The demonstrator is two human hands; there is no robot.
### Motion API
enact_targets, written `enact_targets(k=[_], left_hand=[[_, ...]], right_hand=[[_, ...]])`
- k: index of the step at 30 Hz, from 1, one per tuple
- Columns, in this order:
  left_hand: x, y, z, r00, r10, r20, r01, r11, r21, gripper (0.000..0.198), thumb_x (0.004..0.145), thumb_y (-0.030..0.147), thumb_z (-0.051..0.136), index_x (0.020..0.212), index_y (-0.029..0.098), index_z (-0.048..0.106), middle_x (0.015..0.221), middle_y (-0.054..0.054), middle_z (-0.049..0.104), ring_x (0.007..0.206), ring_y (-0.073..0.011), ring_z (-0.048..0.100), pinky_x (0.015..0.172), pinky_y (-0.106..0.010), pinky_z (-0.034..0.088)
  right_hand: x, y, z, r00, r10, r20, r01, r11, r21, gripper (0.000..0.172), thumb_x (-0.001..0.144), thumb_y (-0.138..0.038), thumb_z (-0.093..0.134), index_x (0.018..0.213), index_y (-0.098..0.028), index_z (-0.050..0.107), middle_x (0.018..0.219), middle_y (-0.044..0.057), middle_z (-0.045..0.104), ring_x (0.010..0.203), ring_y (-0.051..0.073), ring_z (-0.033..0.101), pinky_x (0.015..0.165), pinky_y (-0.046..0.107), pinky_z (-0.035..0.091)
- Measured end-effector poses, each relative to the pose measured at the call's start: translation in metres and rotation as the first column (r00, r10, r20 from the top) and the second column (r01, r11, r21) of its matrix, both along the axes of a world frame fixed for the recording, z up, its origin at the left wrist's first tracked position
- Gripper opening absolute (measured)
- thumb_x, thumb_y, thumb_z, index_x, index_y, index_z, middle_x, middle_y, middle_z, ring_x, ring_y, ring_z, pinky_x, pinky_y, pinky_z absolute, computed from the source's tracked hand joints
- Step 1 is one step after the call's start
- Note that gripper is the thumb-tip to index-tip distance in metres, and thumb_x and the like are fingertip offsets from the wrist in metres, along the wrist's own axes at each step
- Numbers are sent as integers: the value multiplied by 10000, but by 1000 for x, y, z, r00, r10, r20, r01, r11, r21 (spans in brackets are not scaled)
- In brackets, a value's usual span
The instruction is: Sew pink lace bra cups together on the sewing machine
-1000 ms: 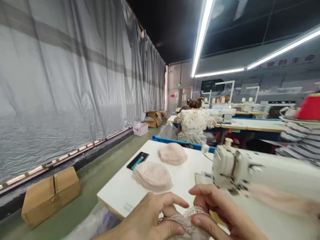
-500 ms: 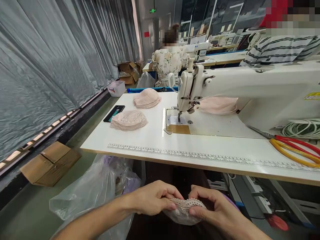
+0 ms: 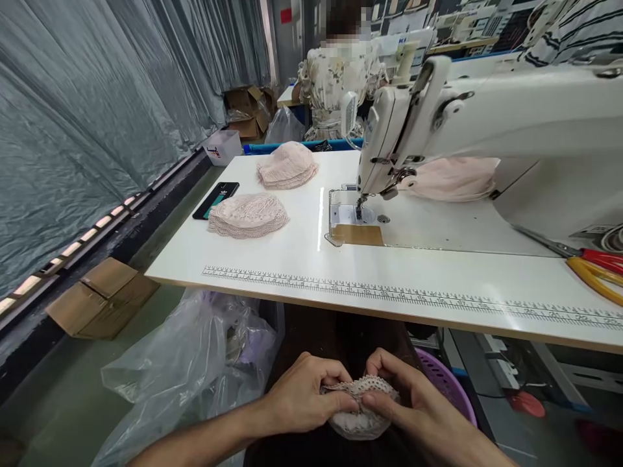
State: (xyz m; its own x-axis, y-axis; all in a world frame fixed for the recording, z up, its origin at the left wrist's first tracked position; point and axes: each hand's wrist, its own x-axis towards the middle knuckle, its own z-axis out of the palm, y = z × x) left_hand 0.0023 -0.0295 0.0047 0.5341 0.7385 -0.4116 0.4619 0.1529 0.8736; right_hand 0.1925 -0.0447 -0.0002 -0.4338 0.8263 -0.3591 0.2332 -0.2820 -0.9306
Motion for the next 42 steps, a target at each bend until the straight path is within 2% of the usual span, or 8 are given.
enact_targets(k=[4, 10, 14, 18, 25, 30, 36, 42], left_hand=[[-2, 5, -2, 1000, -22, -2, 22, 999, 41, 226, 755, 341, 635, 664, 135, 662, 498, 70, 474, 475, -54, 394, 509, -173, 293], [-2, 9, -6, 997, -28, -77, 33, 997, 69, 272, 742, 389, 664, 602, 157, 647, 492, 85, 484, 504, -48, 424, 732, -196, 334], [-3, 12, -11, 998, -60, 14, 60, 998, 17, 232, 777, 362, 624, 686, 160, 693, 522, 58, 536, 511, -64, 448, 643, -182, 358], [-5, 16, -14, 990, -79, 120, 88, 994, -69, 154, 778, 251, 601, 801, 146, 712, 614, 19, 611, 562, -84, 498, 562, -168, 359], [-8, 23, -6, 985, -99, 140, 125, 974, -191, 214, 701, 184, 648, 908, 157, 698, 661, 27, 597, 594, -84, 488, 560, -162, 360], [-2, 21, -8, 995, 1, 103, 16, 986, -165, 184, 704, 317, 671, 741, 141, 712, 435, 73, 417, 416, -45, 291, 423, -170, 232], [-5, 22, -16, 986, 85, 142, -40, 955, -294, 183, 686, 298, 659, 688, 119, 697, 500, 38, 488, 491, -68, 376, 499, -184, 308], [-8, 23, -12, 981, 84, 175, -17, 936, -352, 173, 688, 272, 660, 672, 99, 650, 544, 33, 499, 528, -68, 396, 513, -185, 299]], right_hand=[[0, 1, -3, 1000, 0, -5, 0, 1000, -5, 228, 771, -404, 584, 775, -218, 453, 674, -57, 396, 624, 112, 371, 565, 199, 334], [-2, 3, -8, 999, -43, -21, 41, 995, -92, 254, 754, -398, 611, 923, -235, 515, 717, -51, 425, 637, 114, 410, 581, 206, 361], [-3, 6, -8, 999, -23, -36, 17, 986, -169, 323, 726, -474, 620, 914, -218, 559, 703, -34, 481, 658, 132, 449, 599, 227, 374], [-3, 10, -9, 1000, -17, -7, 16, 985, -172, 326, 718, -499, 621, 694, -191, 517, 646, -32, 477, 632, 127, 426, 587, 231, 354], [-6, 14, -6, 998, -3, 67, 8, 996, -84, 208, 733, -345, 572, 661, -208, 433, 669, -46, 406, 616, 114, 378, 558, 212, 326], [-8, 19, -4, 998, 21, 61, -17, 998, -59, 206, 742, -320, 571, 645, -207, 429, 647, -48, 399, 617, 116, 379, 547, 212, 319], [1, 19, -4, 999, 49, -21, -51, 986, -160, 268, 778, -451, 570, 727, -193, 519, 648, -38, 452, 620, 117, 402, 575, 222, 324], [-1, 17, -3, 993, 55, 100, -54, 998, -13, 220, 804, -400, 543, 705, -205, 530, 642, -28, 487, 626, 128, 437, 570, 224, 339]])
